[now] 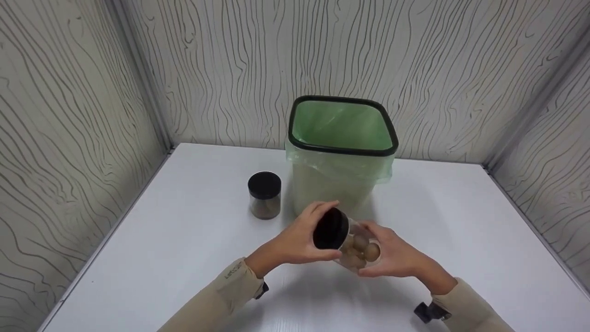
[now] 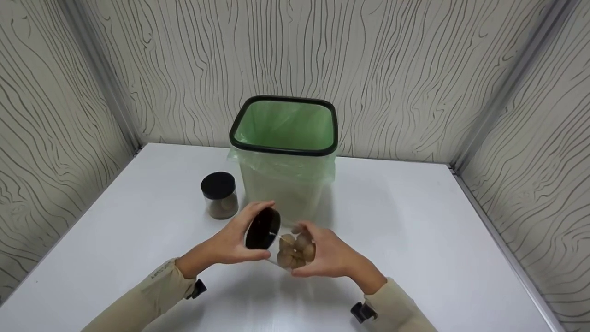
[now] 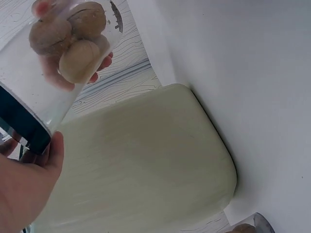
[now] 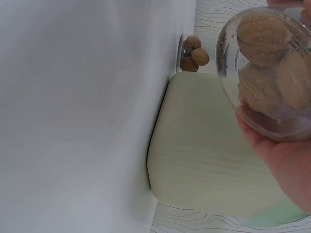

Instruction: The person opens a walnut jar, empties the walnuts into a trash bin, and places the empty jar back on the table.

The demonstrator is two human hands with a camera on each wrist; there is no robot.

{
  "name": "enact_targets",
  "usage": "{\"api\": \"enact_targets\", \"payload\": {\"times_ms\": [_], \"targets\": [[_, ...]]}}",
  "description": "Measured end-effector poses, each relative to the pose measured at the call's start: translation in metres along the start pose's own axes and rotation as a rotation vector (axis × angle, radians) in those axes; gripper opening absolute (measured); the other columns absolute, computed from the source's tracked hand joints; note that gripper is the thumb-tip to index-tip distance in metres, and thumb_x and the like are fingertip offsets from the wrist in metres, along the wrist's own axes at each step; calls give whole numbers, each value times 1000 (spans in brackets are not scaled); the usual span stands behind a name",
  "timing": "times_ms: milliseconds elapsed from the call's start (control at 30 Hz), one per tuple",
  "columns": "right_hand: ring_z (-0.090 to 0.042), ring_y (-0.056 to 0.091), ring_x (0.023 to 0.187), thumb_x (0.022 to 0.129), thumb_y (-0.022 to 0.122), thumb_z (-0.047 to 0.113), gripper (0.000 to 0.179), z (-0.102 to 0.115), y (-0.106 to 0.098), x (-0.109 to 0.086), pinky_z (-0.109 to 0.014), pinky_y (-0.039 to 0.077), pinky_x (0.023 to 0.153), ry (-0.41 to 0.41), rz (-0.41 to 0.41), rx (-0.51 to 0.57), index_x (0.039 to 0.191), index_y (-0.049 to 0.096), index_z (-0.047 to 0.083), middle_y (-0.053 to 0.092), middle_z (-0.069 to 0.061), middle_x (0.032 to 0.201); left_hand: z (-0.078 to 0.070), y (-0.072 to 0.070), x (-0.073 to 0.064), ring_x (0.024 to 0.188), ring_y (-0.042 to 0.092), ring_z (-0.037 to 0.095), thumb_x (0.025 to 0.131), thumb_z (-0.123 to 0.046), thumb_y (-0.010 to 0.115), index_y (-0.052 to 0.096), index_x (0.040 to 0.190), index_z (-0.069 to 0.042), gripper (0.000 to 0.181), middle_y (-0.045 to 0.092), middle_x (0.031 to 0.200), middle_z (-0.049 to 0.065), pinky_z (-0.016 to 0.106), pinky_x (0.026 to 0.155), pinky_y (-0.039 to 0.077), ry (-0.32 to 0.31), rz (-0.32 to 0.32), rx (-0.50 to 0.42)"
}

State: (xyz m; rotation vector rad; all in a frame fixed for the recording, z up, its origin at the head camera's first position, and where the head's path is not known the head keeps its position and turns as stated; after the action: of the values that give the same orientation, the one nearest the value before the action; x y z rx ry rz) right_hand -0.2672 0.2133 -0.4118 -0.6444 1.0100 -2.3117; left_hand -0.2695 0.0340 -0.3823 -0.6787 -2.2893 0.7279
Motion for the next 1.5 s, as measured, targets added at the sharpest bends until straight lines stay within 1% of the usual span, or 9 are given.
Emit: {"api": "enact_targets", "payload": {"times_ms": [200,400,600,767,900,1100,1267,1367,1500], "targets": [[-12,54,108,69,83,44,82,2,-1,0,-37,48,87,-17,-42,-36,132,44,10,54,7,125,1,-1,1,113,45,12,77,-54,71,30,147,-25,86,38,136,-1,32,92,44,-28,-55,8],[-10,55,106,67,86,36,82,3,-1,0,-35,49,85,-14,-75,-67,131,44,7,54,9,121,3,0,1,111,47,12,77,-52,71,36,144,-21,82,42,133,0,32,91,45,-57,-118,-5],[-9,54,102,66,85,41,84,5,-2,1,-34,49,83,-20,-98,-112,131,44,6,54,9,119,9,2,1,107,49,13,76,-51,72,41,140,-16,79,46,127,1,32,88,46,-142,-165,-48],[-7,53,101,66,82,48,85,5,-2,1,-33,50,83,-24,-118,-151,130,45,7,53,9,118,13,5,-2,105,49,14,77,-56,68,39,141,-15,81,45,126,1,32,86,46,-243,-164,-72],[-7,53,99,65,83,47,85,4,-2,1,-33,50,81,-25,-127,-176,130,45,7,53,9,118,14,7,-3,105,49,15,76,-61,66,37,143,-13,87,45,125,2,34,87,47,-309,-149,-50],[-5,54,96,66,82,49,85,3,-1,1,-31,50,79,-33,-114,-170,131,44,9,54,10,115,16,8,-5,114,47,21,75,-66,63,30,147,-8,98,41,134,8,43,94,43,-361,-74,-14],[-7,55,97,67,83,46,83,2,1,-1,-32,49,80,-33,-69,-114,131,43,10,54,9,116,15,4,-5,128,38,22,76,-60,68,22,150,-8,102,29,148,10,46,102,35,-310,-20,-32],[-9,55,100,68,83,45,83,0,2,-2,-32,48,83,-8,-35,-70,131,43,9,54,9,118,13,2,-4,131,35,17,73,-51,76,20,151,-16,102,23,151,3,44,103,34,-203,11,-63],[-12,54,107,68,83,43,83,-2,3,-3,-34,48,86,16,4,-9,134,42,14,54,8,122,6,1,-3,131,33,12,68,-42,84,19,151,-27,106,20,152,-4,39,103,35,-23,64,-96]]}}
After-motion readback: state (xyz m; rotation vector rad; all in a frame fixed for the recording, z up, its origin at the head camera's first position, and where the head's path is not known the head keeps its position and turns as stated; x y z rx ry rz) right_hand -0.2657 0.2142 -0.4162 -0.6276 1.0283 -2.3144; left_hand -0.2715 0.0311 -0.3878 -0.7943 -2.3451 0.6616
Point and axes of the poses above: each hand's wrist, its own x-axis towards the middle knuckle, its own y-axis out of the palm, z = x × y, the point moved 7 cm from there along x, towards the middle knuckle
